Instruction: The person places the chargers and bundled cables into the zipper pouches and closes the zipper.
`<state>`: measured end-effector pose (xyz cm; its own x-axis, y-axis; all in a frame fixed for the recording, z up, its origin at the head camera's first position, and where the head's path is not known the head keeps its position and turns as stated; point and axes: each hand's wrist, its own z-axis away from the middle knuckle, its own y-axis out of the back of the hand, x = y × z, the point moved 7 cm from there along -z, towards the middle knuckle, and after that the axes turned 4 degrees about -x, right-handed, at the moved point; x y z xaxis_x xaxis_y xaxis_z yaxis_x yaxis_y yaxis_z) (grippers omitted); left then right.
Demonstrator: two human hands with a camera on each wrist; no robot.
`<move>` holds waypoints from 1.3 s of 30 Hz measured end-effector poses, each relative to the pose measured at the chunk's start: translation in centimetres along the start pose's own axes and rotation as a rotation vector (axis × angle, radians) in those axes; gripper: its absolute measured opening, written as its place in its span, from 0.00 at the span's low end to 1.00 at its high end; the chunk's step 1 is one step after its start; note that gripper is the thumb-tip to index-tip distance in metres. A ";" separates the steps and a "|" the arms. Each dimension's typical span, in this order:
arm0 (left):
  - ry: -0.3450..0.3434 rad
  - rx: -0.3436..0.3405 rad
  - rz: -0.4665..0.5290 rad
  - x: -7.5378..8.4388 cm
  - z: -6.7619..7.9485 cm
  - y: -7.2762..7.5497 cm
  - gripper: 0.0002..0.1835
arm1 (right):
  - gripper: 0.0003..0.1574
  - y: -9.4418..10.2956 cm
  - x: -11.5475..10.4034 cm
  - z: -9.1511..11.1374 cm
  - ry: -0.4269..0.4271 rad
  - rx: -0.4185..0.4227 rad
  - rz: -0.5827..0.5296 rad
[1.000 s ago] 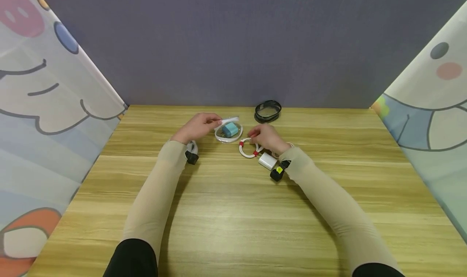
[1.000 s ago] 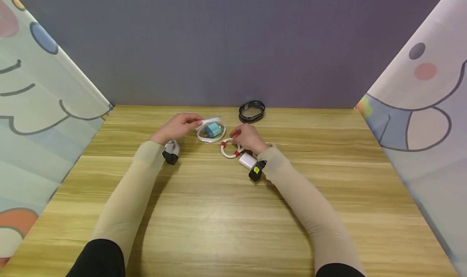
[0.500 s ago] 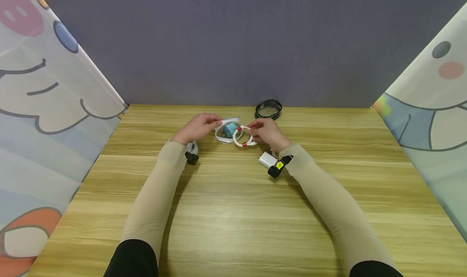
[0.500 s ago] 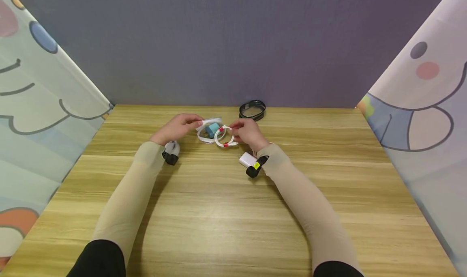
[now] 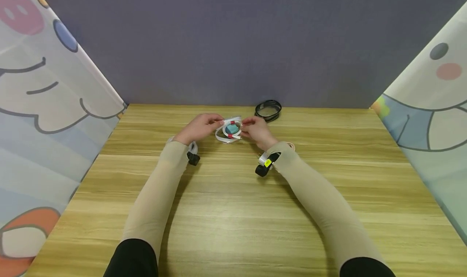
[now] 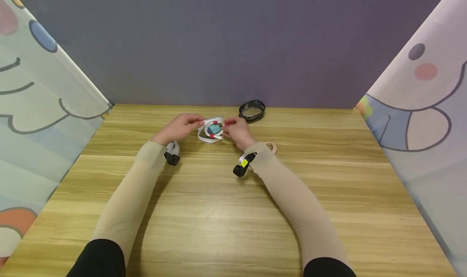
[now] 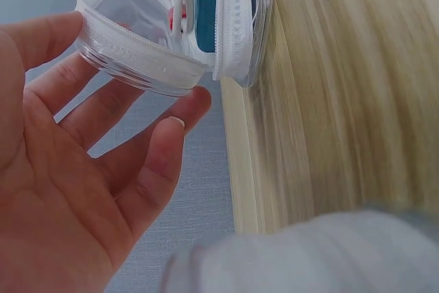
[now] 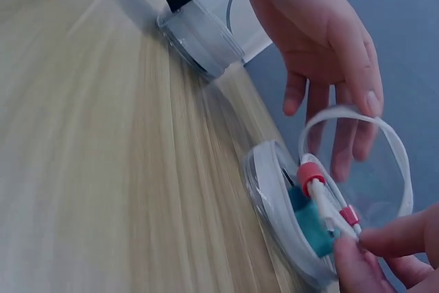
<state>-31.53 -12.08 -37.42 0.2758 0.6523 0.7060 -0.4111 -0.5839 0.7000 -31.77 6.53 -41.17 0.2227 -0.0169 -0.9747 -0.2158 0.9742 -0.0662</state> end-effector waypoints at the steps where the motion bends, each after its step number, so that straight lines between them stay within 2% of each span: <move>1: 0.000 0.001 0.002 0.0 0.0 0.0 0.21 | 0.20 -0.1 0.0 0.0 0.004 0.005 0.000; 4: 0.004 0.006 0.008 0.1 0.1 0.0 0.21 | 0.22 -0.3 0.0 -0.1 0.022 0.023 0.027; 10: -0.004 0.002 0.007 0.4 0.0 -0.1 0.20 | 0.20 0.2 0.0 -0.3 0.057 0.098 0.206; 12: -0.008 0.000 -0.001 0.5 0.0 -0.2 0.21 | 0.20 0.2 0.0 -0.4 0.058 0.117 0.232; 15: -0.009 0.004 -0.013 0.6 0.0 -0.2 0.21 | 0.20 0.1 -0.1 -0.5 0.054 0.130 0.205; 20: 0.003 0.011 -0.045 0.7 0.1 -0.3 0.20 | 0.20 0.1 0.0 -0.9 0.033 0.163 0.093; 26: -0.035 0.019 -0.091 1.4 0.1 -0.4 0.18 | 0.19 0.4 0.1 -1.4 0.032 0.196 0.051; 33: -0.079 0.027 -0.147 1.5 -0.2 -0.6 0.14 | 0.23 1.7 0.1 -1.2 0.038 0.169 0.037; 39: -0.131 -0.015 -0.217 1.8 -0.3 -0.9 0.12 | 0.26 1.7 0.8 -1.0 -0.077 0.001 0.019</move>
<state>-30.89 -10.22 -36.82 0.4686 0.6929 0.5480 -0.3425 -0.4294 0.8357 -32.93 7.98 -42.28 0.2911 0.0193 -0.9565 -0.2199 0.9744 -0.0473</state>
